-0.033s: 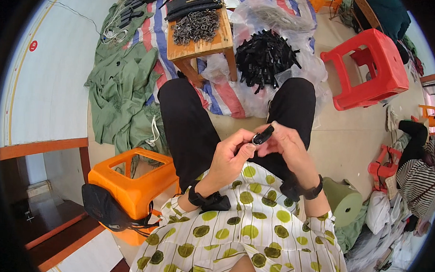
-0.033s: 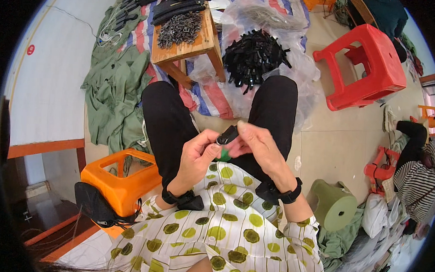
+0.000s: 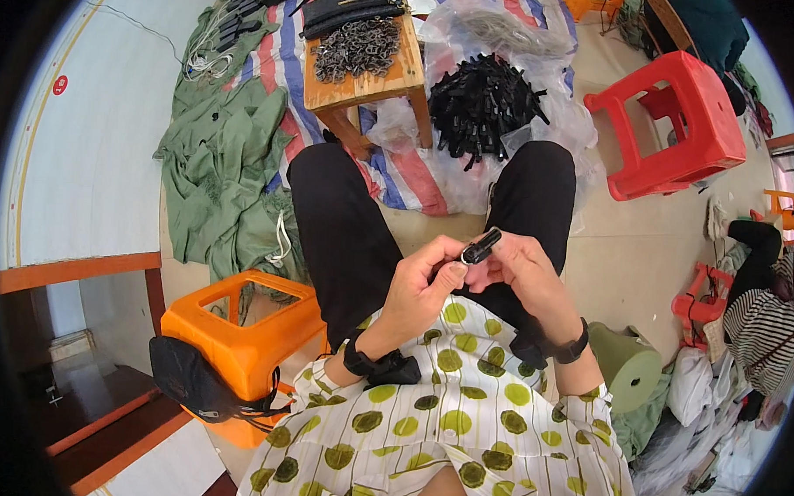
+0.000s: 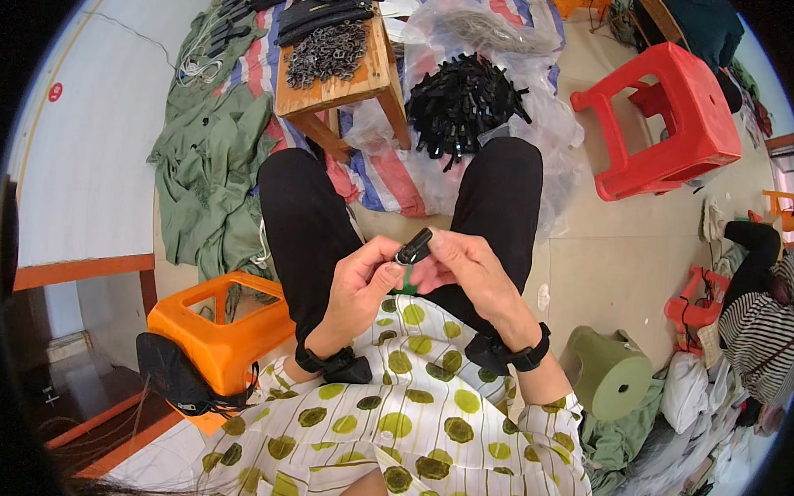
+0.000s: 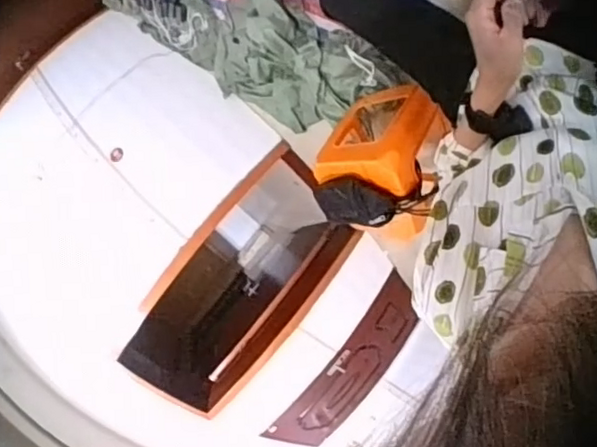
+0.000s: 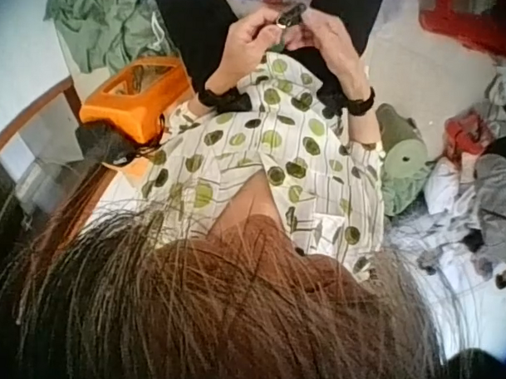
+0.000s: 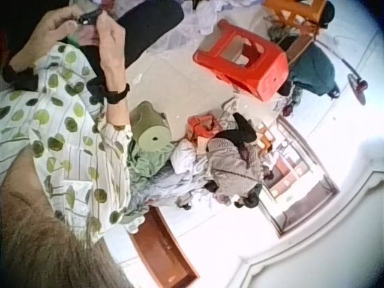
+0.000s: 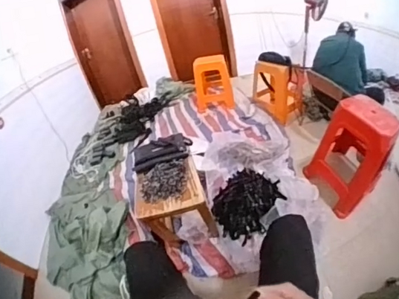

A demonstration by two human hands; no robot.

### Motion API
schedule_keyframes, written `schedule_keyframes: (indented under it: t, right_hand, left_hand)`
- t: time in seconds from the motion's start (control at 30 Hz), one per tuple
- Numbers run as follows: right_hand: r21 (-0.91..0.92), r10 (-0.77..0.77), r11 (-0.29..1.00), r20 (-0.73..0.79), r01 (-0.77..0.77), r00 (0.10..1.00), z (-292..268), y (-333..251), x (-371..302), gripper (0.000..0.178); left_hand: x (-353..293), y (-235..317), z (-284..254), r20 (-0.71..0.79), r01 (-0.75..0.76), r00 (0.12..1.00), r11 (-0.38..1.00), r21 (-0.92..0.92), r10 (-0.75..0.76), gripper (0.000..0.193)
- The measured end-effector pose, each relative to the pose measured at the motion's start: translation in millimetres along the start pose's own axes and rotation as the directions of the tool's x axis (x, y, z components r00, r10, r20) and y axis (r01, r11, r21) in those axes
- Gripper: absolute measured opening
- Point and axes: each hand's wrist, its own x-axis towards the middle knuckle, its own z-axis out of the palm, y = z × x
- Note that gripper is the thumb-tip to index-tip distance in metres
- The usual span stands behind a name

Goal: Assembling plastic buckles onto black straps for shoe manufacturing.

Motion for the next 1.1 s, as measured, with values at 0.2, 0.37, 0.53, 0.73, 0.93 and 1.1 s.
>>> schedule_keyframes:
  t: [0.2, 0.37, 0.53, 0.73, 0.93, 1.1]
  right_hand:
    - [-0.172, -0.249, 0.958, -0.103, 0.229, 0.963, -1.6, -7.4, 0.4, 0.017]
    - [-0.395, -0.355, 0.883, -0.203, 0.255, 0.913, 1.9, -22.8, 6.7, 0.016]
    - [-0.494, -0.384, 0.835, -0.207, 0.242, 0.900, 2.5, -29.4, 2.4, 0.018]
    - [-0.453, -0.303, 0.872, -0.200, 0.186, 0.932, 7.5, -30.2, 10.0, 0.017]
    - [-0.387, -0.351, 0.887, -0.210, 0.252, 0.913, 4.3, -21.4, 8.6, 0.014]
    - [-0.366, -0.485, 0.851, -0.279, 0.375, 0.829, 17.6, -23.0, -4.6, 0.015]
  left_hand:
    - [-0.2, 2.5, -1.0, 0.107, 0.111, 0.988, 0.993, 0.028, -0.113, 0.021]
    - [5.3, 1.7, 2.6, 0.084, 0.082, 0.993, 0.995, 0.059, -0.086, 0.017]
    - [3.9, 5.2, 6.3, 0.082, 0.069, 0.994, 0.994, 0.086, -0.076, 0.021]
    - [3.5, -0.6, 0.7, 0.035, 0.011, 0.999, 0.967, 0.256, -0.020, 0.023]
    - [1.8, 5.4, -0.2, 0.043, 0.012, 0.999, 0.999, -0.035, -0.011, 0.024]
    - [4.4, 3.5, -0.8, -0.092, 0.046, 0.995, 0.990, 0.137, -0.033, 0.020]
